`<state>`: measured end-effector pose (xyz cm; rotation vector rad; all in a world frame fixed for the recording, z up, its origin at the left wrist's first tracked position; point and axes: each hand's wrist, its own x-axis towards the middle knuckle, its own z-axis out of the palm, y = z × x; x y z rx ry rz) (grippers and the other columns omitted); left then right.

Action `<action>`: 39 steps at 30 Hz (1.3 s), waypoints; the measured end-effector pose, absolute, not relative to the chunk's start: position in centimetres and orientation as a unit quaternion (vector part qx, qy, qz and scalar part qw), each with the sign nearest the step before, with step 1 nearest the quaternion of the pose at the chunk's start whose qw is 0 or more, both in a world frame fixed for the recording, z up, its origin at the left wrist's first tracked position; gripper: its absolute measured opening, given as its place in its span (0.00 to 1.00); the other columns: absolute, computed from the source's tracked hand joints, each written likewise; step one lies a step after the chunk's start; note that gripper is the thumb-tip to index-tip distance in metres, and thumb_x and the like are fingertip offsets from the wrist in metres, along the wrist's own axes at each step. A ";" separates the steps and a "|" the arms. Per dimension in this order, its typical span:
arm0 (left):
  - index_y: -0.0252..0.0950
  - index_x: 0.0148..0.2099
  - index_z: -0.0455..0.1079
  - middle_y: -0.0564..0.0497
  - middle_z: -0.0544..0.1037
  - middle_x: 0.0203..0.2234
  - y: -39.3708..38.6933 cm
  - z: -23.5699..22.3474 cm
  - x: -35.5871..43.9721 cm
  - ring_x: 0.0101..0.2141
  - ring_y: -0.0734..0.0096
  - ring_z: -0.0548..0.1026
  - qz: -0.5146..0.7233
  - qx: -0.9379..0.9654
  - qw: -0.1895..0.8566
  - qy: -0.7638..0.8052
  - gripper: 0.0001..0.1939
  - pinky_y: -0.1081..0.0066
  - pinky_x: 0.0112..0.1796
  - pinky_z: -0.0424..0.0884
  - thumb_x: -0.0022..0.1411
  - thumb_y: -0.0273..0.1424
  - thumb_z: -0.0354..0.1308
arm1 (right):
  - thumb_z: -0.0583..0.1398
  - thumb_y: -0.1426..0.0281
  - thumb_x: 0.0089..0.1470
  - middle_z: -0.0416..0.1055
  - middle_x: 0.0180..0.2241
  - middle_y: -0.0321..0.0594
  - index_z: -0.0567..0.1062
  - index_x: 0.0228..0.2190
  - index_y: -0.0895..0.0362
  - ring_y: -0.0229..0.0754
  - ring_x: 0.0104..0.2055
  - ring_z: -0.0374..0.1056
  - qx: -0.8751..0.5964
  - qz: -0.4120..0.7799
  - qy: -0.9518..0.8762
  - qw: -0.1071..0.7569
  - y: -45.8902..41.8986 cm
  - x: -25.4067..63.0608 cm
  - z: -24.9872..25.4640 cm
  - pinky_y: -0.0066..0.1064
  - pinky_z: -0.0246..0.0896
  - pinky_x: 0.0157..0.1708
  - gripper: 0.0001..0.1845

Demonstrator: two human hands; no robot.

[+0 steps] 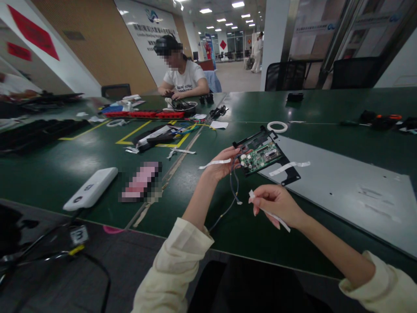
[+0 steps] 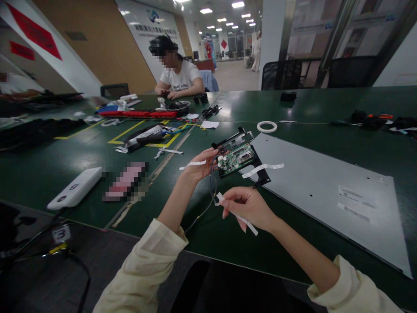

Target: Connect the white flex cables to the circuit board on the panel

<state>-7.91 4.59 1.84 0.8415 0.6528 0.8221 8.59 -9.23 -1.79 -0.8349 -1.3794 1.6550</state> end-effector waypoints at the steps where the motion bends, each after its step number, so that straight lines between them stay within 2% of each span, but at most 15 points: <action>1: 0.28 0.39 0.70 0.49 0.78 0.26 4.6 1.8 -7.9 0.18 0.75 0.74 0.383 0.388 0.782 0.303 0.06 0.79 0.19 0.73 0.58 0.20 0.54 | 0.61 0.59 0.51 0.72 0.26 0.35 0.72 0.33 0.59 0.27 0.11 0.58 -0.334 0.658 -0.547 0.395 -9.4 8.6 -1.7 0.18 0.48 0.07 0.15; 7: 0.29 0.41 0.70 0.49 0.79 0.27 4.9 1.4 -8.1 0.18 0.76 0.75 0.415 0.363 0.769 0.323 0.08 0.79 0.20 0.74 0.57 0.21 0.56 | 0.58 0.56 0.54 0.74 0.30 0.39 0.69 0.34 0.58 0.32 0.17 0.66 -0.363 0.663 -0.585 0.293 -11.7 10.1 -1.2 0.21 0.60 0.15 0.16; 10: 0.28 0.40 0.71 0.48 0.79 0.27 5.0 1.3 -8.3 0.18 0.76 0.75 0.419 0.355 0.770 0.325 0.08 0.78 0.21 0.75 0.57 0.21 0.56 | 0.55 0.55 0.57 0.74 0.34 0.41 0.67 0.37 0.56 0.39 0.29 0.72 -0.417 0.648 -0.553 0.318 -13.3 12.5 -1.3 0.30 0.69 0.29 0.16; 12: 0.28 0.40 0.71 0.49 0.79 0.25 5.0 1.5 -8.3 0.18 0.76 0.75 0.415 0.353 0.777 0.316 0.07 0.78 0.22 0.75 0.58 0.21 0.55 | 0.54 0.54 0.57 0.74 0.37 0.43 0.68 0.39 0.54 0.43 0.39 0.72 -0.482 0.607 -0.527 0.349 -14.2 15.2 -1.4 0.39 0.67 0.41 0.17; 15: 0.28 0.37 0.71 0.49 0.79 0.25 4.8 1.8 -8.2 0.18 0.76 0.75 0.406 0.353 0.784 0.308 0.05 0.77 0.23 0.75 0.59 0.20 0.54 | 0.53 0.53 0.57 0.71 0.45 0.46 0.69 0.41 0.48 0.45 0.47 0.68 -0.620 0.480 -0.503 0.363 -15.1 21.6 -2.1 0.43 0.59 0.49 0.16; 17: 0.28 0.36 0.71 0.49 0.78 0.24 4.6 2.0 -8.1 0.18 0.75 0.75 0.403 0.354 0.785 0.310 0.05 0.77 0.22 0.75 0.59 0.20 0.53 | 0.53 0.53 0.56 0.69 0.48 0.49 0.68 0.41 0.46 0.46 0.49 0.66 -0.716 0.363 -0.484 0.348 -15.4 27.3 -3.1 0.42 0.56 0.48 0.16; 18: 0.28 0.36 0.70 0.49 0.78 0.24 4.6 2.0 -8.0 0.18 0.75 0.75 0.401 0.356 0.785 0.311 0.05 0.78 0.22 0.75 0.59 0.20 0.53 | 0.54 0.53 0.55 0.68 0.48 0.54 0.68 0.43 0.48 0.49 0.47 0.67 -0.771 0.283 -0.474 0.318 -15.5 30.3 -3.8 0.44 0.57 0.44 0.18; 19: 0.28 0.36 0.70 0.49 0.78 0.23 4.6 2.0 -8.0 0.18 0.75 0.75 0.398 0.358 0.785 0.310 0.05 0.78 0.22 0.75 0.59 0.20 0.53 | 0.55 0.53 0.53 0.68 0.47 0.59 0.69 0.44 0.51 0.53 0.45 0.68 -0.831 0.183 -0.447 0.276 -15.5 33.3 -4.6 0.47 0.56 0.39 0.21; 21: 0.28 0.37 0.71 0.49 0.78 0.24 4.6 1.9 -8.0 0.19 0.75 0.75 0.393 0.364 0.786 0.309 0.06 0.78 0.22 0.75 0.59 0.20 0.53 | 0.53 0.56 0.54 0.68 0.41 0.67 0.66 0.50 0.60 0.59 0.43 0.68 -0.889 0.070 -0.403 0.208 -15.2 38.6 -6.7 0.45 0.54 0.32 0.27; 23: 0.28 0.39 0.70 0.47 0.79 0.27 4.7 1.8 -8.0 0.20 0.75 0.76 0.391 0.371 0.785 0.306 0.07 0.77 0.22 0.75 0.58 0.20 0.54 | 0.51 0.60 0.55 0.69 0.37 0.67 0.66 0.51 0.65 0.60 0.41 0.68 -0.910 0.018 -0.383 0.156 -14.6 42.3 -8.8 0.43 0.53 0.28 0.27; 26: 0.28 0.40 0.70 0.47 0.79 0.29 4.8 1.6 -8.1 0.21 0.74 0.76 0.391 0.377 0.783 0.305 0.07 0.77 0.22 0.75 0.58 0.21 0.54 | 0.46 0.60 0.56 0.68 0.37 0.66 0.66 0.49 0.68 0.61 0.40 0.68 -0.911 -0.014 -0.403 0.086 -13.3 44.4 -11.2 0.43 0.54 0.29 0.28; 29: 0.29 0.40 0.70 0.48 0.79 0.29 4.8 1.6 -8.1 0.21 0.75 0.76 0.388 0.378 0.780 0.313 0.07 0.77 0.21 0.75 0.58 0.21 0.55 | 0.42 0.60 0.58 0.68 0.38 0.64 0.65 0.49 0.69 0.61 0.38 0.68 -0.892 -0.039 -0.447 0.059 -12.4 44.2 -12.1 0.43 0.57 0.31 0.29; 39: 0.33 0.39 0.69 0.51 0.78 0.30 5.0 1.0 -7.8 0.22 0.75 0.76 0.370 0.413 0.769 0.319 0.08 0.77 0.21 0.74 0.54 0.21 0.58 | 0.45 0.59 0.57 0.68 0.43 0.62 0.62 0.51 0.61 0.56 0.41 0.67 -0.852 -0.042 -0.515 0.089 -11.9 44.6 -12.1 0.41 0.57 0.37 0.26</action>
